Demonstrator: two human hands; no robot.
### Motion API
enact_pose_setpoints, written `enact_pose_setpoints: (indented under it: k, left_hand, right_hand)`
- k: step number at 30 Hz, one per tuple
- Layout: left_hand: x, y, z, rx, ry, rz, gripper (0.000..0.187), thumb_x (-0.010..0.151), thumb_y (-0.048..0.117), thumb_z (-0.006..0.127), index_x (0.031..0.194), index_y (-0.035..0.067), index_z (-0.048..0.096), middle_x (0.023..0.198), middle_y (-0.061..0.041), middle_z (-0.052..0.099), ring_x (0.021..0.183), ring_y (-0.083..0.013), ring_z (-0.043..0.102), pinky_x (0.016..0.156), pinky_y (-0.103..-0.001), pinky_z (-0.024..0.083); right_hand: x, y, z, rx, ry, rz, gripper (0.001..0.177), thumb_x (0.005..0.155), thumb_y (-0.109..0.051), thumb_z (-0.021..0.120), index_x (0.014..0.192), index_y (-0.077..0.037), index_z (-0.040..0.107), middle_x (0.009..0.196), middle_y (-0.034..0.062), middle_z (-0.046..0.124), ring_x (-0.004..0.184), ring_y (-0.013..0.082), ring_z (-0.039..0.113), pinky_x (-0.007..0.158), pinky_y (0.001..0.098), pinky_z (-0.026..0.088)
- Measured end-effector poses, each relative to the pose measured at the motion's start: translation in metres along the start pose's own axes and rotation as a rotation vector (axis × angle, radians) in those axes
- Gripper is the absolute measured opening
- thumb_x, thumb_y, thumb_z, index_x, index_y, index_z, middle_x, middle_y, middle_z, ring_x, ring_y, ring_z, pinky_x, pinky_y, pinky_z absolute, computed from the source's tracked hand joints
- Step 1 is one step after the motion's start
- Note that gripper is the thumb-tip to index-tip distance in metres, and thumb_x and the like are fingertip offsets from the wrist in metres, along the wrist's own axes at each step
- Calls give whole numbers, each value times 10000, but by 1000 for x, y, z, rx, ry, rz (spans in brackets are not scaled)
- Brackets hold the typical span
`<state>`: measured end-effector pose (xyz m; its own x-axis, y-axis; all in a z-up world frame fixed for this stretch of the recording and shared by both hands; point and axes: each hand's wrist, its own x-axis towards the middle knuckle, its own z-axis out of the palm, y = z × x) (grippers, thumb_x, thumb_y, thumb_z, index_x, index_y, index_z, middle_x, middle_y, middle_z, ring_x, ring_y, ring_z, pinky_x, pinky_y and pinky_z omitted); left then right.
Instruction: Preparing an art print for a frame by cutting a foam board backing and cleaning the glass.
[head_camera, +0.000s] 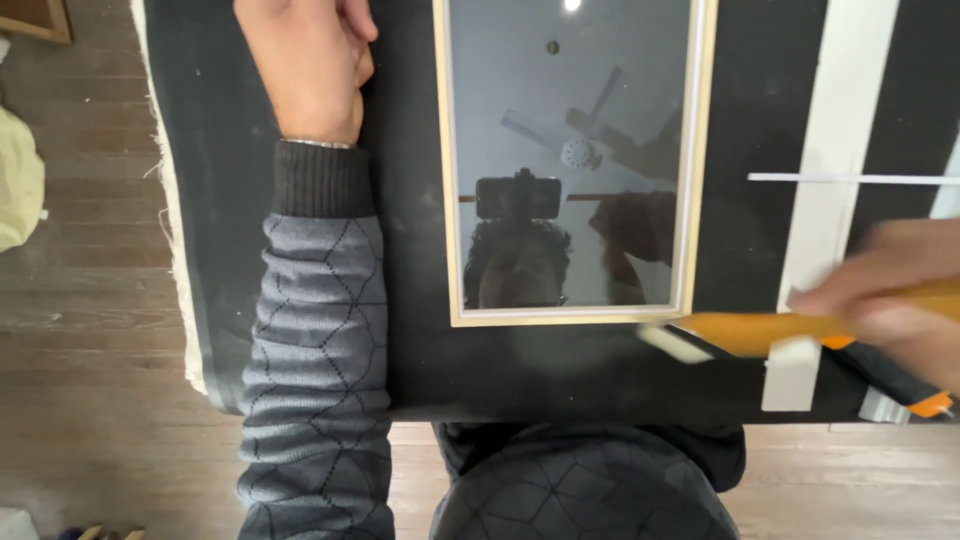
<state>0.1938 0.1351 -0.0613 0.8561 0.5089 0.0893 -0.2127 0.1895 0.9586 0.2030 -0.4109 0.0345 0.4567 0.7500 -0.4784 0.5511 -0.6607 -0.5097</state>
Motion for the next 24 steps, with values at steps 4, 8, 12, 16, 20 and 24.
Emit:
enact_pose_setpoints:
  k: [4, 8, 12, 16, 20, 24]
  left_hand:
    - [-5, -19, -10, -49, 44, -63, 291, 987, -65, 493, 708, -25, 564, 590, -106, 576, 420, -123, 424, 403, -281, 259]
    - [2, -27, -15, -48, 41, -51, 272, 986, -67, 503, 731, -27, 588, 618, -118, 613, 436, -126, 453, 413, -280, 285]
    - [1, -42, -22, -69, 10, -38, 244, 985, -72, 507, 769, -32, 612, 660, -127, 655, 450, -123, 449, 421, -275, 275]
    - [2, -41, -18, -55, 28, -51, 239, 972, -85, 523, 762, -35, 625, 665, -123, 665, 461, -128, 474, 427, -277, 289]
    - [9, -69, -33, -185, 39, -45, 278, 958, -115, 542, 713, 15, 553, 612, -70, 573, 455, -139, 448, 436, -297, 290]
    - [9, -66, -29, -285, 36, -43, 313, 948, -139, 578, 695, 33, 515, 598, -36, 523, 471, -136, 426, 460, -300, 270]
  right_hand:
    - [-24, 9, 53, 385, 357, -144, 270, 1098, -328, 518, 1078, -119, 687, 928, 43, 746, 809, 112, 746, 772, 262, 609]
    - [22, -120, 16, 154, 333, 349, 280, 984, -298, 563, 1048, -79, 725, 799, 26, 659, 694, 135, 689, 681, 271, 566]
    - [74, -214, -3, 209, 243, 348, 281, 973, -270, 601, 1121, -80, 748, 793, 49, 697, 673, 168, 720, 621, 322, 590]
    - [103, -234, -9, 753, 451, -15, 231, 1040, -239, 539, 1169, -73, 635, 874, 54, 734, 709, 152, 744, 574, 315, 589]
    - [94, -201, 2, 1469, 650, -115, 214, 1169, -185, 425, 1276, -31, 528, 860, 107, 630, 685, 195, 600, 641, 350, 519]
    - [84, -101, 16, 1257, 675, -226, 234, 1312, -235, 388, 1386, -32, 478, 867, 87, 595, 688, 150, 541, 695, 293, 486]
